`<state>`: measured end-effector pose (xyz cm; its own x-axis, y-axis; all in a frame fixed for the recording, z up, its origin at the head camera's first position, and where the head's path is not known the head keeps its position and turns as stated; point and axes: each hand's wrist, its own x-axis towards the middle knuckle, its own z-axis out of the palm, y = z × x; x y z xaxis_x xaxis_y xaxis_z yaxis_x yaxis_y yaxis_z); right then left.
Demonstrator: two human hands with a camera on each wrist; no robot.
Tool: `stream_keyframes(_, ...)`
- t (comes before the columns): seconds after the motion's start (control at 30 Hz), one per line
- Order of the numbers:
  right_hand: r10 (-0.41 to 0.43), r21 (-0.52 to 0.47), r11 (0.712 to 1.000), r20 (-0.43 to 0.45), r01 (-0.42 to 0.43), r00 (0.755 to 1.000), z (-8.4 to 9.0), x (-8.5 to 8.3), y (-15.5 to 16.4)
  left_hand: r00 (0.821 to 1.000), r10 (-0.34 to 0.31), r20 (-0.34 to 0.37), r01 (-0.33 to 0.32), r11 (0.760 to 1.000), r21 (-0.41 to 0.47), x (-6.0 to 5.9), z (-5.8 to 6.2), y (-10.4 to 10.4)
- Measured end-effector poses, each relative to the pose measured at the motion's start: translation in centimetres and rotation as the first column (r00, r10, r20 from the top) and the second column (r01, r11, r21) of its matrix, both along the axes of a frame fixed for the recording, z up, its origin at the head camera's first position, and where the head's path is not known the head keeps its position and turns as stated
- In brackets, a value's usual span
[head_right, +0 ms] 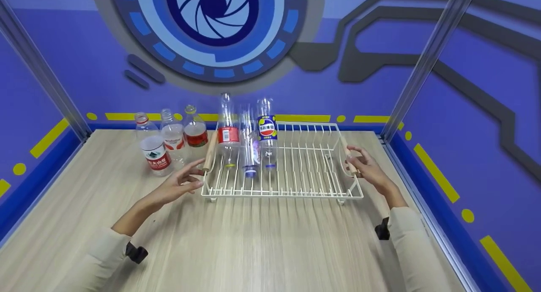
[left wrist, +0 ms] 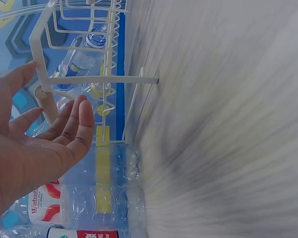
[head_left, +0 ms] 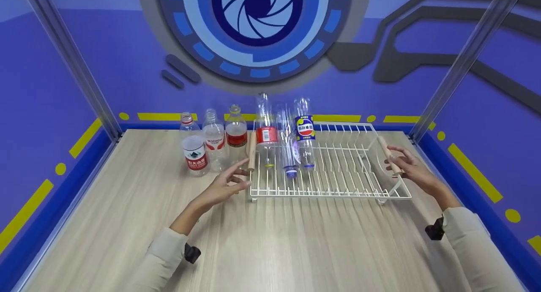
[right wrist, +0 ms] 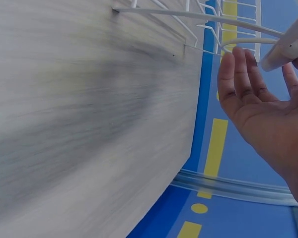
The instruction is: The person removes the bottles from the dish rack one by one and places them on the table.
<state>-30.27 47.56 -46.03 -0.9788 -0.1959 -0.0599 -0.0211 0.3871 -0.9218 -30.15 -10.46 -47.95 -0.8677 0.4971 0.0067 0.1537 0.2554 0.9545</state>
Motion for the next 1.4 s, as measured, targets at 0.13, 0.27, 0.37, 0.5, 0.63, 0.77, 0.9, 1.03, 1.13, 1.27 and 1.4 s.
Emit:
stream_keyframes(0.13, -0.018, 0.003, 1.0, -0.021, 0.018, 1.0, 0.2, 0.1, 0.0, 1.0, -0.001, -0.006, 0.001, 1.0, 0.018, -0.3, 0.0, 0.5)
stream_keyframes(0.27, -0.025, 0.017, 1.0, -0.026, 0.026, 0.999, 0.3, 0.1, 0.1, 1.0, 0.008, -0.009, -0.008, 1.0, 0.024, -0.4, 0.0, 0.8)
stream_keyframes(0.37, -0.019, 0.017, 1.0, -0.023, 0.02, 1.0, 0.3, 0.1, 0.1, 1.0, 0.017, 0.004, -0.017, 0.999, 0.027, -0.3, 0.0, 0.9)
stream_keyframes(0.5, -0.014, 0.031, 0.999, -0.039, 0.015, 0.999, 0.9, 0.0, 0.0, 1.0, 0.002, 0.009, -0.002, 0.999, 0.035, -0.3, -0.2, 1.0)
stream_keyframes(0.63, -0.036, 0.106, 0.993, -0.073, 0.043, 0.997, 2.1, -0.2, -0.1, 1.0, -0.006, 0.012, 0.005, 0.998, 0.055, -0.3, -0.2, 1.0)
stream_keyframes(0.77, -0.072, 0.187, 0.978, -0.108, 0.091, 0.992, 3.4, -1.0, -0.8, 1.0, -0.006, 0.025, 0.004, 0.998, 0.066, -0.3, -0.3, 0.8)
stream_keyframes(0.9, -0.078, 0.222, 0.969, -0.132, 0.106, 0.988, 4.9, -2.0, -2.1, 0.999, -0.008, 0.038, 0.005, 0.998, 0.07, -0.3, -0.3, 0.8)
stream_keyframes(1.03, -0.055, 0.256, 0.962, -0.142, 0.09, 0.988, 6.5, -3.2, -4.0, 0.999, -0.004, 0.042, 0.001, 0.997, 0.076, -0.5, -0.1, 0.8)
stream_keyframes(1.13, -0.014, 0.267, 0.963, -0.12, 0.046, 0.993, 7.5, -4.2, -6.1, 0.999, -0.002, 0.045, -0.001, 0.997, 0.077, -0.6, -0.1, 0.7)
stream_keyframes(1.27, 0.068, 0.261, 0.964, -0.074, -0.046, 0.995, 8.2, -5.5, -9.0, 0.998, -0.002, 0.058, -0.003, 0.997, 0.083, -0.6, -0.2, 0.6)
stream_keyframes(1.4, 0.148, 0.278, 0.952, -0.043, -0.13, 0.988, 8.2, -6.6, -11.6, 0.998, -0.013, 0.062, 0.008, 0.996, 0.093, -0.5, -0.5, 0.7)
